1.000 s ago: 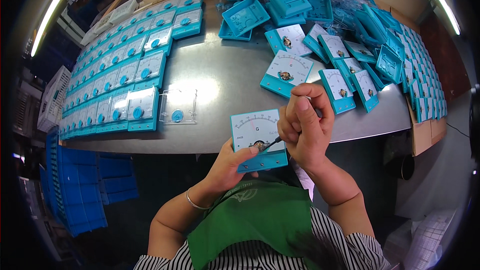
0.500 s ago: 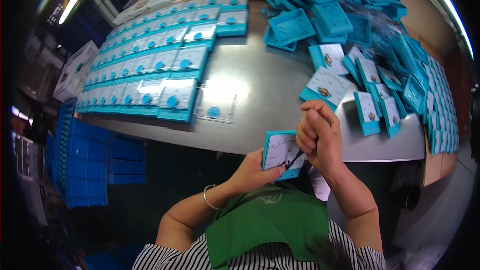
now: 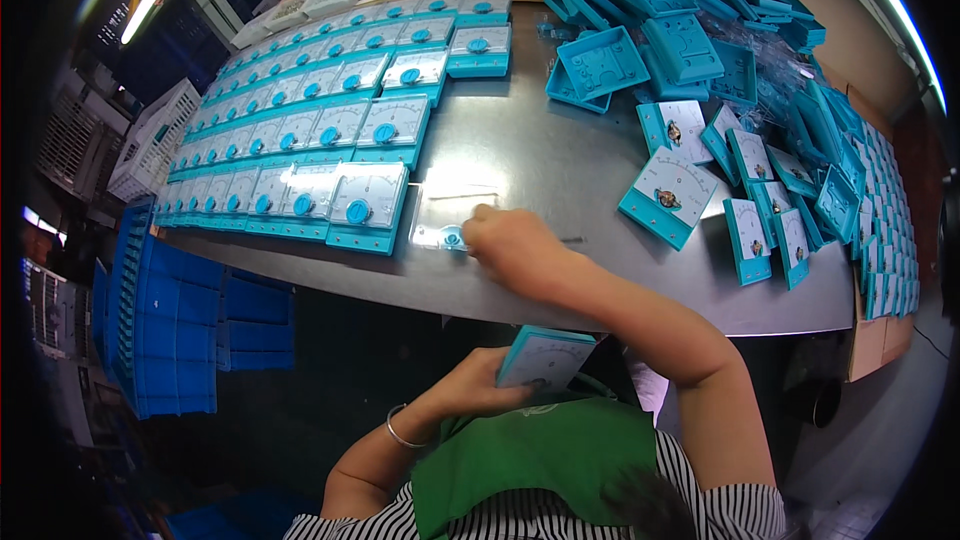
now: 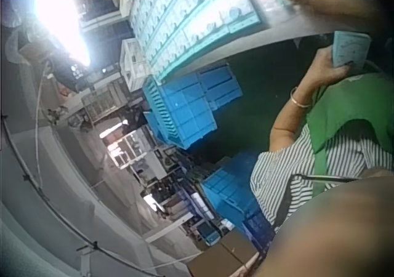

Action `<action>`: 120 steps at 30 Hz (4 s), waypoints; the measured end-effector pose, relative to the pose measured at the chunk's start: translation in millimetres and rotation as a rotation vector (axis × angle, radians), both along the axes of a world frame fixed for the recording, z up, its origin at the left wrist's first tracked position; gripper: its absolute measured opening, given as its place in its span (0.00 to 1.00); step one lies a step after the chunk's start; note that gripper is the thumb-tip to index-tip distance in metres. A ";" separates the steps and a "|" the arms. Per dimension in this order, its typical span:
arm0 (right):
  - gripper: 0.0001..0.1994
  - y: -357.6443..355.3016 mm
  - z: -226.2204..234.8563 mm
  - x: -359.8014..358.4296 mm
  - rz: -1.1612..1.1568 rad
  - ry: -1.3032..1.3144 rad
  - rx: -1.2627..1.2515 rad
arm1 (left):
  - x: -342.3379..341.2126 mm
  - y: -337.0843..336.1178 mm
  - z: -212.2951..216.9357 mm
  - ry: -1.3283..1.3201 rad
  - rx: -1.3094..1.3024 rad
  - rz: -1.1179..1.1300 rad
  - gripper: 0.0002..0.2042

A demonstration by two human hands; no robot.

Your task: Assembling components and covers for analog electrical meters at a workshop bench.

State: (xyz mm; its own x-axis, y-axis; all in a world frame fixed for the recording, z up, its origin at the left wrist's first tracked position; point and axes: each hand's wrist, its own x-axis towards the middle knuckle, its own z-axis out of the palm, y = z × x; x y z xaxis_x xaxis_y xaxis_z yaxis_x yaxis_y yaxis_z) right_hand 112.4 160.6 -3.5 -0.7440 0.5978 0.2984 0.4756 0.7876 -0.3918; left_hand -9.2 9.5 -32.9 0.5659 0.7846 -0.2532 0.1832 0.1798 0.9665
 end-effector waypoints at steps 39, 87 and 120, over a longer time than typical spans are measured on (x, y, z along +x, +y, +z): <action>0.29 -67.8 6.4 99.5 -0.363 -0.108 -0.067 | -20.3 15.5 10.0 -0.592 -0.179 0.696 0.22; 0.16 -115.8 -4.4 146.2 -0.498 0.768 -0.975 | 33.8 -1.8 23.8 -0.578 -0.436 0.353 0.30; 0.10 -153.9 -38.7 120.0 -0.198 0.842 -0.853 | 46.8 -15.5 29.2 -0.547 -0.489 0.335 0.27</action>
State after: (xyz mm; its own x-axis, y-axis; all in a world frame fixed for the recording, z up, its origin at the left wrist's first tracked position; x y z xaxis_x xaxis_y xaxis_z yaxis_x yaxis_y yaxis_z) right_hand 232.4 6.7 -42.2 -0.3804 0.9195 0.0992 -0.0942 0.0682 -0.9932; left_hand 37.5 -6.0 -3.7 0.4636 0.8063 -0.3673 -0.4317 0.5675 0.7011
